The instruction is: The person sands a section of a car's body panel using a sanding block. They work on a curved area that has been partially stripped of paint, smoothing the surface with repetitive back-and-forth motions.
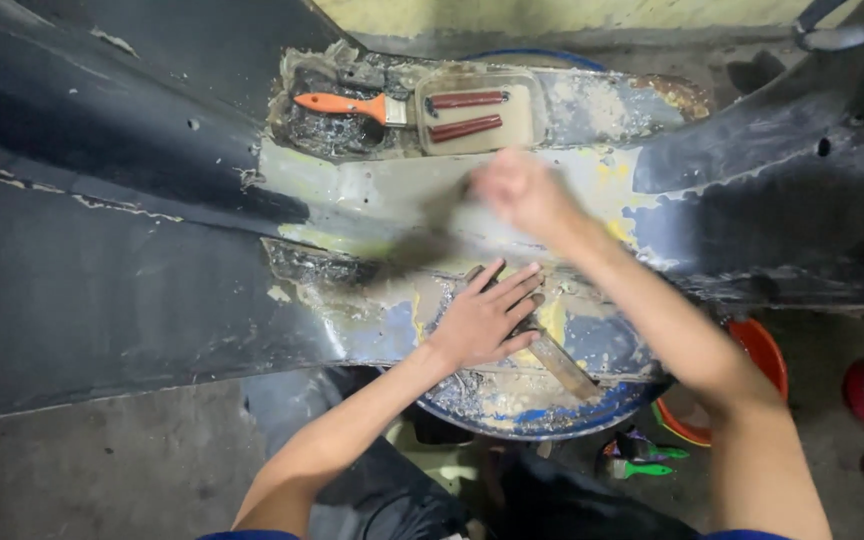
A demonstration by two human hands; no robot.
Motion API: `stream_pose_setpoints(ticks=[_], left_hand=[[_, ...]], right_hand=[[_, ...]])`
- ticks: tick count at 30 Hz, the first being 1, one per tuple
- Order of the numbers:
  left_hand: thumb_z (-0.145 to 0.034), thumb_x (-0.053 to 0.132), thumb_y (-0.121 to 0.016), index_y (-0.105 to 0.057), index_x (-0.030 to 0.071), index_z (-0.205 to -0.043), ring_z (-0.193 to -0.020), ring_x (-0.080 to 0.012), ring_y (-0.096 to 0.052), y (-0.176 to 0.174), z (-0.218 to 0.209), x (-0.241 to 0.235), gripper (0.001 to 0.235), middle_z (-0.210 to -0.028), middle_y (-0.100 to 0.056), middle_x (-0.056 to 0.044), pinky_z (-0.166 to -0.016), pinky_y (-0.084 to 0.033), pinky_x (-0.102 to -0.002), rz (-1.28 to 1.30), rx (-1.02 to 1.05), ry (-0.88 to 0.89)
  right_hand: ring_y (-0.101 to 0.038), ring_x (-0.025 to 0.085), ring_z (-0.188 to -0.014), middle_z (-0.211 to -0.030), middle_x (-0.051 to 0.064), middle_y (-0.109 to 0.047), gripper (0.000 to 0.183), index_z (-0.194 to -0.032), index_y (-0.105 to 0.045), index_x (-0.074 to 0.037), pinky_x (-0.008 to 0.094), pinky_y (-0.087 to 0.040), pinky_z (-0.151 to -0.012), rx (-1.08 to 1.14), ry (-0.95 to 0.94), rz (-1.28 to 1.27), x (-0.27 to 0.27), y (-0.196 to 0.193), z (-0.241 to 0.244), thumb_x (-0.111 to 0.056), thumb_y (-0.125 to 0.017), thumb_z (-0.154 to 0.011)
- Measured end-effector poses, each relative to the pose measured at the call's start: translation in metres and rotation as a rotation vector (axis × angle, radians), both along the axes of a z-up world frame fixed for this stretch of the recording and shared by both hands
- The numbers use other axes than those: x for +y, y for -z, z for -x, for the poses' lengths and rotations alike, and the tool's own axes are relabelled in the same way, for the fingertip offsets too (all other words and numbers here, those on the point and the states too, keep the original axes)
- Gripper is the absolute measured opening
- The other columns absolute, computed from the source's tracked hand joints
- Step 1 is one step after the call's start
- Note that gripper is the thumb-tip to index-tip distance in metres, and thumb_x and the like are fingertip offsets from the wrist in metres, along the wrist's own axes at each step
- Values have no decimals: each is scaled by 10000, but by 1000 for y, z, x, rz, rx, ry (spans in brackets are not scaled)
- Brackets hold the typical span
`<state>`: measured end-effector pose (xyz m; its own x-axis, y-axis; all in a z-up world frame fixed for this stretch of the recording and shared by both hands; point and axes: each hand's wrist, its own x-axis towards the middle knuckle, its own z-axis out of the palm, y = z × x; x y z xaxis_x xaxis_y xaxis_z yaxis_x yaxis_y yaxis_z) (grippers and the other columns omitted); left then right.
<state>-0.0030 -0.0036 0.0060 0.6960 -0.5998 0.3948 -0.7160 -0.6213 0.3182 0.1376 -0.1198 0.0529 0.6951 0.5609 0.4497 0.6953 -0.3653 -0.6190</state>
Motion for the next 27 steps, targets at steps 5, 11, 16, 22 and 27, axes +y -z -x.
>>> stream_pose_setpoints(ticks=[5,11,16,22,27], left_hand=[[-905,506,-377,-568,132,-1072,-1253,-165,-436,3,-1,-5,452,-1203,-563,-64,-1118,-217,-458,42,-58,-34],[-906,485,-396,-578,116,-1050,-1222,-180,-468,8,-1,-4,436,-1180,-576,-83,-1091,-246,-461,79,-58,-27],[-929,470,-367,-560,94,-1089,-1308,-177,-390,3,0,-3,452,-1278,-528,-87,-1125,-189,-467,59,-36,-5],[-905,491,-371,-554,131,-1121,-1302,-159,-399,-2,0,4,458,-1271,-538,-69,-1152,-158,-442,12,-16,-10],[-905,508,-377,-546,131,-1142,-1346,-147,-331,4,1,1,476,-1326,-504,-62,-1156,-130,-438,-13,19,-10]], right_hand=[[-584,240,-752,-744,75,-565,82,-841,-630,-93,347,-472,-701,171,109,-100,46,-40,12,-134,-562,-861],[-564,221,-720,-739,55,-534,33,-781,-651,-107,296,-480,-688,-304,10,150,30,14,-2,-125,-627,-794],[-594,204,-779,-772,25,-593,55,-818,-700,-95,268,-484,-726,-420,176,103,53,23,-27,-122,-717,-773],[-604,307,-833,-880,100,-592,266,-968,-687,-114,397,-497,-729,-124,-39,191,36,-8,5,-35,-628,-721],[-588,223,-794,-782,36,-577,83,-906,-688,-139,326,-498,-696,-294,222,241,30,-1,-3,-140,-678,-823]])
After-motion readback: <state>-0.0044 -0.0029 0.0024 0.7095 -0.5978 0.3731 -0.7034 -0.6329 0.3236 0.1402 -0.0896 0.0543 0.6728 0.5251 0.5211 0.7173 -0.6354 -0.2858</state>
